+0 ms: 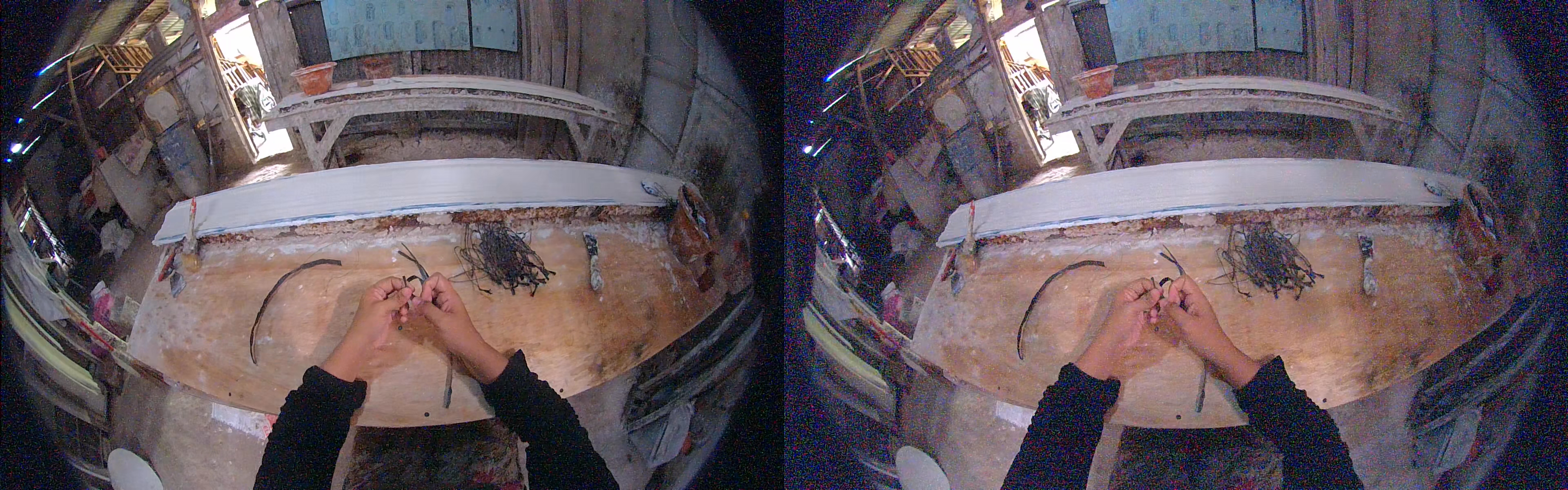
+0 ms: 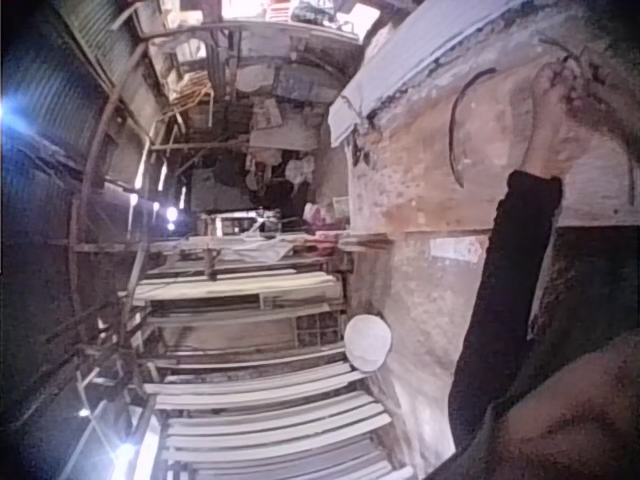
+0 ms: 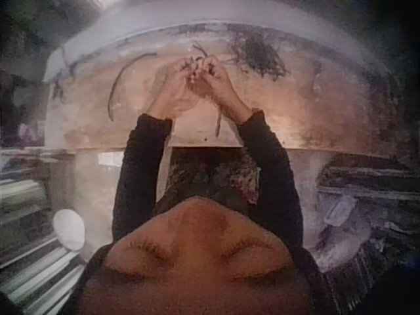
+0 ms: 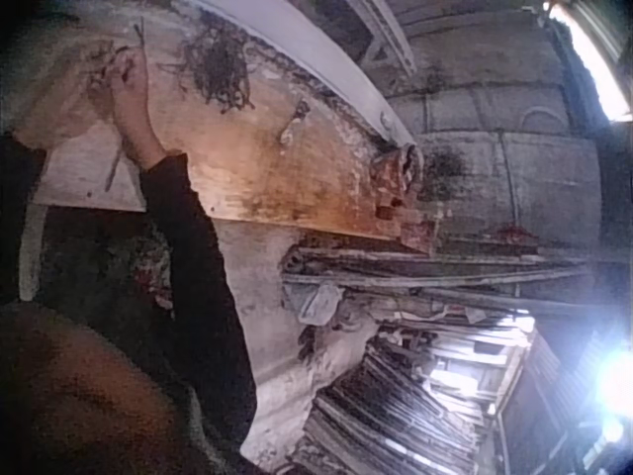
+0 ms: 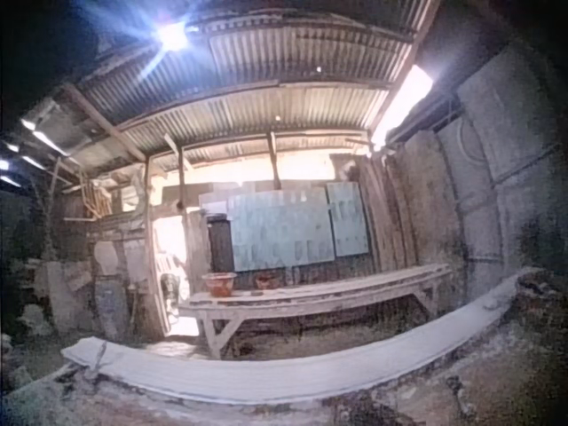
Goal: The person repeatedly picks up thin dark strips and a thin wire, then intertwines them by hand on a wooden workbench. The person continues this repetitive weaving process, occasionally adjusting the position of the strips and wire.
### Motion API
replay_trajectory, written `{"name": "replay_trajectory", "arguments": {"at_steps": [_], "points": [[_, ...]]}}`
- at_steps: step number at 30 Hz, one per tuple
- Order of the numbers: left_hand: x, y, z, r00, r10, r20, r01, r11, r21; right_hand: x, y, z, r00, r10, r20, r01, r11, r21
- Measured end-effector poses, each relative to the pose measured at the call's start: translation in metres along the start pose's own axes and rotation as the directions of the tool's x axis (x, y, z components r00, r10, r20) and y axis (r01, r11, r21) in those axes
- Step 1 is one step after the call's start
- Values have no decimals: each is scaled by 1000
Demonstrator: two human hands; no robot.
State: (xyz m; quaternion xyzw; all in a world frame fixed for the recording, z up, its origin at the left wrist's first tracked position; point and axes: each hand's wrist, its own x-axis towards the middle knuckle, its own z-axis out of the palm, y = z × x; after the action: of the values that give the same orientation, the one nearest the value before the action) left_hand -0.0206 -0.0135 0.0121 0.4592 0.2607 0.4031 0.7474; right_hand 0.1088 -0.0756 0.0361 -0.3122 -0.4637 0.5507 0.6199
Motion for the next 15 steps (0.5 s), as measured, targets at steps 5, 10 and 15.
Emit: {"name": "replay_trajectory", "arguments": {"at_steps": [5, 10, 15], "points": [[4, -4, -9, 997, 71, 29, -73, 993, 95, 4, 13, -10, 999, 48, 10, -49, 996, 75], [0, 5, 2, 956, 251, 150, -289, 890, 354, 4, 11, -19, 988, 149, 32, -149, 909, 388], [-5, 13, 6, 946, 213, 245, -316, 779, 542, 9, 3, -24, 981, 189, -45, -116, 755, 646]]}}
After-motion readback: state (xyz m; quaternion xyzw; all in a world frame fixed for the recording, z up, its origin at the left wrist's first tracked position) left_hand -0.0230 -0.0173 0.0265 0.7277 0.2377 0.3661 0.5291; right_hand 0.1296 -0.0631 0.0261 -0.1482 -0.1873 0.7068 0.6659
